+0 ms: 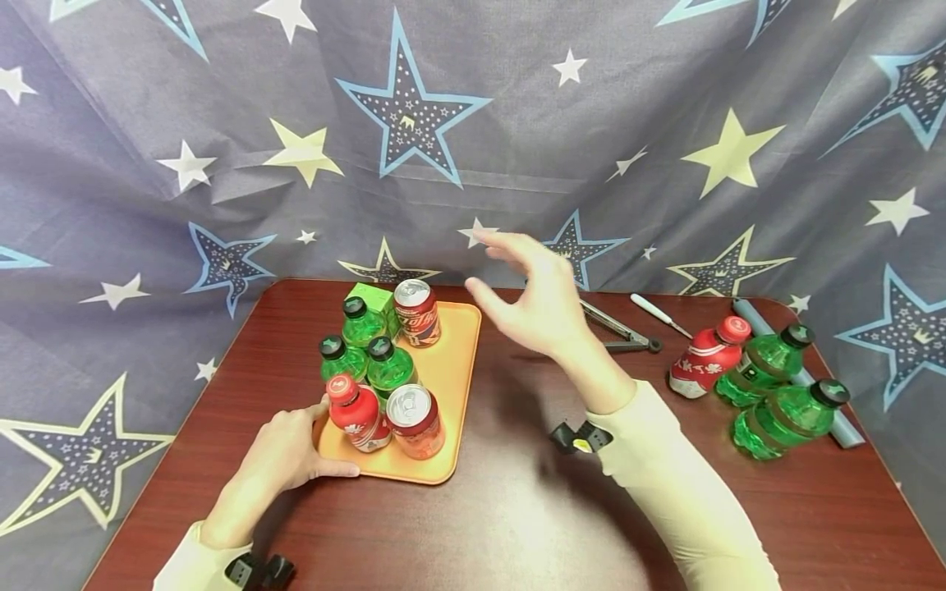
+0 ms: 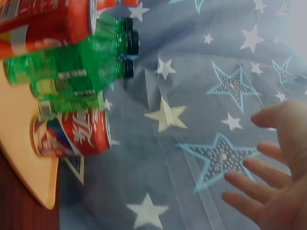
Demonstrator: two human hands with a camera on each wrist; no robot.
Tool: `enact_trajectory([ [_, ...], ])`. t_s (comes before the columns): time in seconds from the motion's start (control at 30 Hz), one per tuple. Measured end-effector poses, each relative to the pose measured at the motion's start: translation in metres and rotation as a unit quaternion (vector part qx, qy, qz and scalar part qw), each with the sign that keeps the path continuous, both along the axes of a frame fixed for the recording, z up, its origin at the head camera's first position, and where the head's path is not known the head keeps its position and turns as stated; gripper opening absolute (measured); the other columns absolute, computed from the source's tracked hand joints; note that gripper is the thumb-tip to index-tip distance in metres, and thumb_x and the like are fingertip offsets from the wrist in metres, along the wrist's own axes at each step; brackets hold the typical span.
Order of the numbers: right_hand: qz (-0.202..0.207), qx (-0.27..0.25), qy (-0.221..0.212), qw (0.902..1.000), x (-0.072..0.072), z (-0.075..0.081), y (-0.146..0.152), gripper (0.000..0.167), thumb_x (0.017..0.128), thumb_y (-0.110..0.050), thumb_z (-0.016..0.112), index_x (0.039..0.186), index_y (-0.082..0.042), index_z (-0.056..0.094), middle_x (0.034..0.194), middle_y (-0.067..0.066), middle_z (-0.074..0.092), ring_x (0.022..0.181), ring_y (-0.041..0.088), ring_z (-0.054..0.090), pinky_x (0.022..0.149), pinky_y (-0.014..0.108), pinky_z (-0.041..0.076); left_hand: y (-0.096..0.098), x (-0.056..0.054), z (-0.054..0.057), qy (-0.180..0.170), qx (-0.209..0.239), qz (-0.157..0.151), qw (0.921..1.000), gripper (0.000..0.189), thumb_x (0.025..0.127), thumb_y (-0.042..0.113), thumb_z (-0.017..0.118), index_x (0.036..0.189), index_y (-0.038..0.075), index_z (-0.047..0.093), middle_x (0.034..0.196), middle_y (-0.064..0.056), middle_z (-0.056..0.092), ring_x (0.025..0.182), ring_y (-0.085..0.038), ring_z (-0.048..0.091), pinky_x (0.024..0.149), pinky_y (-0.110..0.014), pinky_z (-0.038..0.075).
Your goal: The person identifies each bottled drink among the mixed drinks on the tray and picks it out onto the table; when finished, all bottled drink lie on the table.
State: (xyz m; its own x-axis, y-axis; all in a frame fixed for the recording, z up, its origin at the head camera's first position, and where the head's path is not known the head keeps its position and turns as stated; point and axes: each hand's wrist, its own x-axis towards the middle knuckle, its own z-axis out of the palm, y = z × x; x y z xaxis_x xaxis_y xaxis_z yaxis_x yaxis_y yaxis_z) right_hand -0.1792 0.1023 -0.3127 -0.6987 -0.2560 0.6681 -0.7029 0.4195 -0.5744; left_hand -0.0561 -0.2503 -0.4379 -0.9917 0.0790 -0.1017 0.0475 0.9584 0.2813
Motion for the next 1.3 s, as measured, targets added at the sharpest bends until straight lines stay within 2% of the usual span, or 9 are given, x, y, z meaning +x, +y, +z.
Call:
enact_trajectory([
  [0.1,0.061,0.027,-0.021,0.9975,0.001,-0.003,-0.014,0.055,0.091,-0.016,0.084,0.144,-0.016,0.068,0.14,0.004,0.072,0.122,0.022,0.075,0.104,0.042,0.06,0.0,0.0,0.001,0.001,0.001,-0.001,1.0,0.13,0.055,0.069,0.098,0.149,-0.009,0.054,0.129,-0.033,0.07,0.102,-0.049,0.072,0.085,-0.061,0.059],
  [0.27,0.144,0.048,-0.07,0.986,-0.001,-0.011,-0.032,0.058,0.094,-0.018,0.082,0.149,-0.015,0.063,0.148,0.004,0.067,0.129,0.022,0.07,0.109,0.043,0.057,-0.001,0.002,0.0,0.002,0.002,0.0,1.0,0.128,0.056,0.068,0.098,0.149,-0.009,0.054,0.129,-0.033,0.071,0.102,-0.05,0.072,0.085,-0.062,0.059],
  [0.47,0.211,0.089,-0.06,0.9716,-0.005,-0.025,-0.049,0.056,0.095,-0.02,0.082,0.147,-0.012,0.064,0.148,0.004,0.067,0.136,0.019,0.065,0.117,0.036,0.049,-0.001,0.001,-0.001,0.002,0.003,-0.001,1.0,0.129,0.056,0.068,0.098,0.149,-0.009,0.054,0.128,-0.033,0.071,0.102,-0.049,0.072,0.085,-0.062,0.059],
  [0.57,0.243,0.096,-0.07,0.9627,-0.006,-0.032,-0.058,0.056,0.094,-0.019,0.083,0.146,-0.008,0.064,0.146,0.007,0.069,0.137,0.022,0.065,0.118,0.034,0.048,-0.001,0.001,-0.001,0.001,0.002,0.001,1.0,0.129,0.055,0.068,0.098,0.149,-0.009,0.054,0.128,-0.033,0.071,0.102,-0.049,0.072,0.085,-0.061,0.059],
  [0.73,0.253,0.107,-0.099,0.9564,-0.007,-0.043,-0.07,0.056,0.093,-0.021,0.083,0.145,-0.011,0.065,0.143,0.005,0.07,0.128,0.022,0.07,0.113,0.033,0.052,0.0,0.001,0.0,0.001,-0.002,0.003,1.0,0.128,0.055,0.069,0.098,0.149,-0.008,0.055,0.127,-0.032,0.072,0.102,-0.049,0.072,0.085,-0.061,0.059],
  [0.9,0.239,0.132,-0.089,0.9578,-0.01,-0.057,-0.079,0.053,0.091,-0.025,0.085,0.141,-0.015,0.069,0.135,0.002,0.074,0.116,0.013,0.072,0.102,0.033,0.057,0.001,0.002,0.001,0.0,0.001,0.002,1.0,0.128,0.056,0.068,0.098,0.149,-0.009,0.054,0.128,-0.032,0.071,0.103,-0.049,0.072,0.086,-0.061,0.059],
  [1.1,0.277,0.127,-0.126,0.944,-0.012,-0.07,-0.086,0.051,0.093,-0.021,0.083,0.14,-0.009,0.069,0.139,0.011,0.073,0.126,0.021,0.07,0.105,0.043,0.058,0.001,0.002,0.002,0.001,0.005,0.001,1.0,0.128,0.056,0.067,0.098,0.149,-0.009,0.054,0.129,-0.032,0.071,0.103,-0.049,0.072,0.086,-0.061,0.059],
  [1.2,0.293,0.129,-0.142,0.9368,-0.013,-0.075,-0.088,0.05,0.094,-0.019,0.082,0.14,-0.005,0.068,0.138,0.011,0.073,0.128,0.023,0.07,0.106,0.041,0.058,0.001,0.002,0.002,0.0,0.005,0.001,1.0,0.128,0.056,0.068,0.098,0.149,-0.009,0.054,0.129,-0.032,0.071,0.103,-0.049,0.072,0.086,-0.061,0.059],
  [1.3,0.291,0.143,-0.138,0.9357,-0.014,-0.08,-0.09,0.049,0.094,-0.021,0.083,0.139,-0.006,0.069,0.136,0.008,0.074,0.127,0.019,0.07,0.108,0.039,0.057,0.001,0.002,0.001,0.0,0.003,0.002,1.0,0.128,0.056,0.068,0.098,0.149,-0.009,0.054,0.128,-0.032,0.071,0.103,-0.049,0.072,0.086,-0.061,0.059],
])
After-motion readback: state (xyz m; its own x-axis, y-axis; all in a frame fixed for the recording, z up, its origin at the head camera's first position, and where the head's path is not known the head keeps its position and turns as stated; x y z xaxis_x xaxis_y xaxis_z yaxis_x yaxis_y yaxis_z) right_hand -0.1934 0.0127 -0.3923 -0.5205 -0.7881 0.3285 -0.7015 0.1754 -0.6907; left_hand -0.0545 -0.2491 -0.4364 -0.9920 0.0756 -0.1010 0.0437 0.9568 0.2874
